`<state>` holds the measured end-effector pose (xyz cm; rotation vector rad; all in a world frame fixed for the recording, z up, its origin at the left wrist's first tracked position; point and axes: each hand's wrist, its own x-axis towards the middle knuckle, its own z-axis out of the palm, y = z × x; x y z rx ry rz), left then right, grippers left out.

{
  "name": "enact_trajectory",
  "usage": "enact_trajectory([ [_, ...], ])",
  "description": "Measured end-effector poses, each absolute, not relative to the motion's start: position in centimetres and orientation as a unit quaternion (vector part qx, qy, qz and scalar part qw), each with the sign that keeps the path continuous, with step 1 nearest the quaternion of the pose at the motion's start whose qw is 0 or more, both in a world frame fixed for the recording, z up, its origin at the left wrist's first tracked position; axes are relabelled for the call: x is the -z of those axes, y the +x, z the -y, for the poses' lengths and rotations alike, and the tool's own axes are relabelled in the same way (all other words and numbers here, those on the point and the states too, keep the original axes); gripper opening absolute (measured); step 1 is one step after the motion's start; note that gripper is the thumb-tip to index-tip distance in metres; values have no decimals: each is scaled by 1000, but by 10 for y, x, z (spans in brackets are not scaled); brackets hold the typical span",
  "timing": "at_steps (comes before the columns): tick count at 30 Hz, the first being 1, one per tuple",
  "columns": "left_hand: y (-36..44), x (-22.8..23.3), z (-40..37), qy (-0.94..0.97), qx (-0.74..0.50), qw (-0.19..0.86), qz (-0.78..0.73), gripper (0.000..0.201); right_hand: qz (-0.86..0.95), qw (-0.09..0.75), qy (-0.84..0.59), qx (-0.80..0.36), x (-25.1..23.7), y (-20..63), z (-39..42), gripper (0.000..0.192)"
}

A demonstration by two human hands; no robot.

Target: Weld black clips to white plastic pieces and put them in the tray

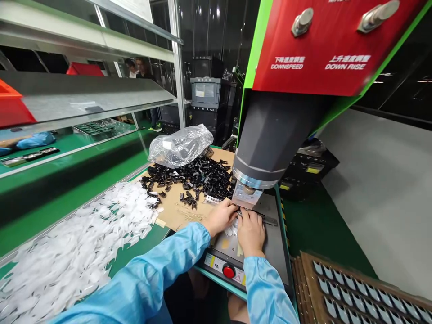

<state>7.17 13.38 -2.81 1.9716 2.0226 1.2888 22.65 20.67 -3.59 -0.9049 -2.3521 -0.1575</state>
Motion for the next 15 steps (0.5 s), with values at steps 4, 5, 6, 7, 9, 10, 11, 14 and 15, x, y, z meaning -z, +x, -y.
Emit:
enact_trajectory([
  [4,76,28,-128,632,-388,5,-671,34,893,271,-352,70,28,227,-201,38],
  [5,77,27,-127,633,-379,4,-675,35,895,266,-352,70,27,228,-200,40],
  [6,78,24,-126,634,-367,0,-681,36,897,262,-350,71,27,228,-201,41],
  [7,78,21,-125,636,-350,-7,-688,36,897,260,-349,71,27,229,-202,42],
  [9,78,12,-123,647,-294,-33,-702,36,899,258,-348,73,29,229,-204,42],
  [10,78,8,-122,655,-266,-48,-706,38,899,256,-347,73,29,229,-206,42],
  [11,77,5,-120,662,-242,-61,-707,40,900,254,-346,74,30,229,-207,42],
  [14,76,-3,-111,672,-212,-70,-706,47,902,248,-348,70,29,228,-206,42],
  [15,76,-4,-109,671,-209,-65,-709,49,902,245,-349,66,27,228,-204,43],
])
